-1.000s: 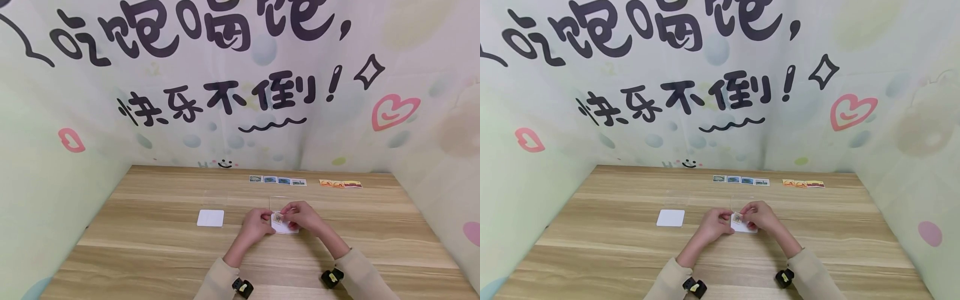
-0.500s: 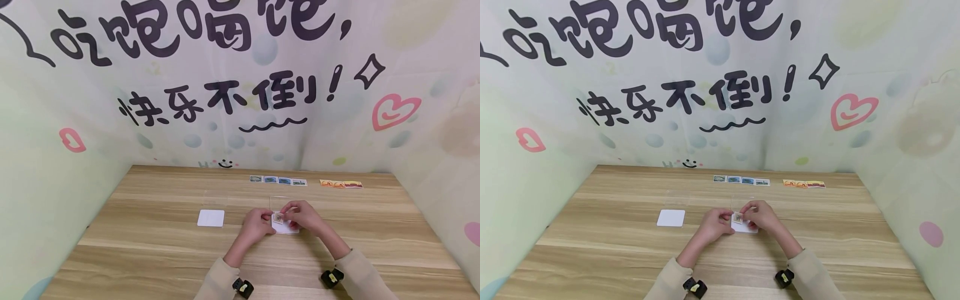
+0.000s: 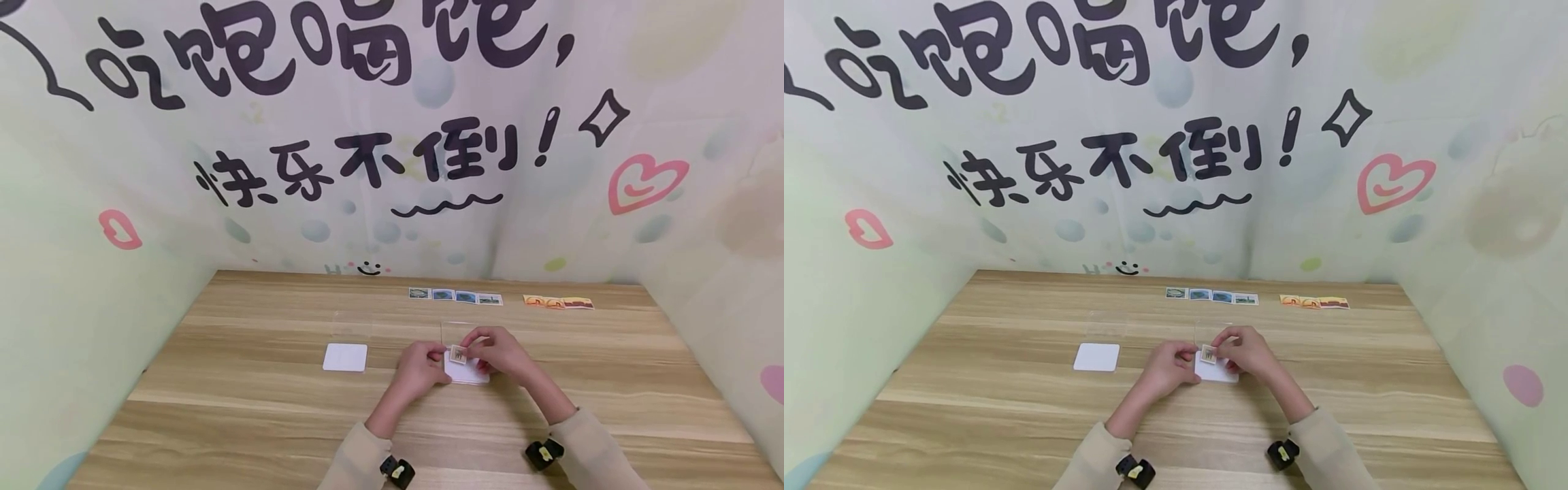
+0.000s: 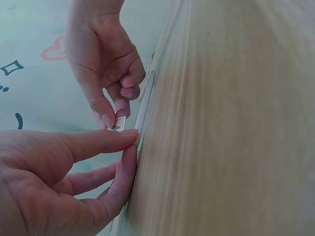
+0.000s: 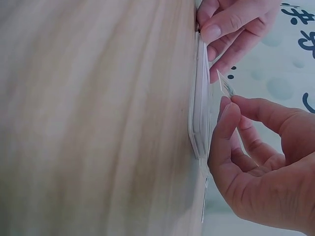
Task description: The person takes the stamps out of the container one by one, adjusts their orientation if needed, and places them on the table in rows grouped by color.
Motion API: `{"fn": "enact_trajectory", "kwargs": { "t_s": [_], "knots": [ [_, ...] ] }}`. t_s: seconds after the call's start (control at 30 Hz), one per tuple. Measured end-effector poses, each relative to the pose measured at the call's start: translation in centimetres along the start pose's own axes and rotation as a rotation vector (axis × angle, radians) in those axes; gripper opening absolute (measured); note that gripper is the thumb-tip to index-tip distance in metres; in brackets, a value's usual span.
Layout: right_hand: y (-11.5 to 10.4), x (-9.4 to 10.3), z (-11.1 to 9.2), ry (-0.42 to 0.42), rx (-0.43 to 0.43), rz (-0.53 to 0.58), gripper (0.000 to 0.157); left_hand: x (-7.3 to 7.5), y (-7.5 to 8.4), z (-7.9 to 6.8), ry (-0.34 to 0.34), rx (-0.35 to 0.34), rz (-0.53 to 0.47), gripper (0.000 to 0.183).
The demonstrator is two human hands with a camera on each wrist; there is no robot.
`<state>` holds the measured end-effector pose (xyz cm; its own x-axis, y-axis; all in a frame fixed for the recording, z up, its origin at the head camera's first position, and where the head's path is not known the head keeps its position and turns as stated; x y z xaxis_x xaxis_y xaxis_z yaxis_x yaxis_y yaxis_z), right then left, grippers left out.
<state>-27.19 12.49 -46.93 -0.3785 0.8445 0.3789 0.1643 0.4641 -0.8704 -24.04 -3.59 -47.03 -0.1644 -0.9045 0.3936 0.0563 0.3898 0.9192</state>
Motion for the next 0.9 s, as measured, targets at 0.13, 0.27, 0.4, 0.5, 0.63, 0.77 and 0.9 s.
{"fn": "enact_trajectory", "kwargs": {
  "t_s": [0.13, 0.27, 0.4, 0.5, 0.63, 0.77, 0.9],
  "knots": [
    [0.0, 0.1, 0.1, 0.0, 0.007, -0.011, 0.015, -0.1, 0.0, 0.0, -0.002, -0.001, 0.003, 0.046],
    [-0.1, 0.3, 0.1, 0.001, 0.012, -0.014, 0.015, -0.1, 0.0, 0.0, -0.002, 0.004, 0.003, 0.045],
    [-0.3, 0.6, 0.2, 0.002, 0.01, -0.014, 0.015, -0.1, 0.0, 0.0, 0.0, 0.006, -0.01, 0.045],
    [-0.5, 0.8, 0.1, -0.002, 0.013, -0.012, 0.015, -0.1, 0.0, 0.0, 0.001, 0.005, -0.019, 0.045],
    [-0.9, 1.0, 0.1, -0.007, 0.024, -0.018, 0.015, -0.1, 0.0, 0.0, 0.005, -0.001, -0.019, 0.045],
    [-1.1, 1.3, 0.2, -0.001, 0.029, -0.023, 0.015, -0.1, 0.1, 0.0, 0.005, -0.005, -0.022, 0.045],
    [-1.0, 1.5, 0.4, 0.006, 0.03, -0.018, 0.016, -0.1, 0.1, -0.1, 0.006, -0.002, -0.027, 0.044]
  ]
}}
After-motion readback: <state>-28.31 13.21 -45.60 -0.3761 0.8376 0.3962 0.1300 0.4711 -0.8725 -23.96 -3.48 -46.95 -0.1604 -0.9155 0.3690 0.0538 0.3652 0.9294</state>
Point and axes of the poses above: each hand's wrist, its own z-axis towards the middle knuckle, its own x-axis out of the back of the hand, y = z × x, the point moved 8 cm from there along z, towards the middle knuckle, and after that the axes turned 4 degrees about -x, right-handed, at the moved point
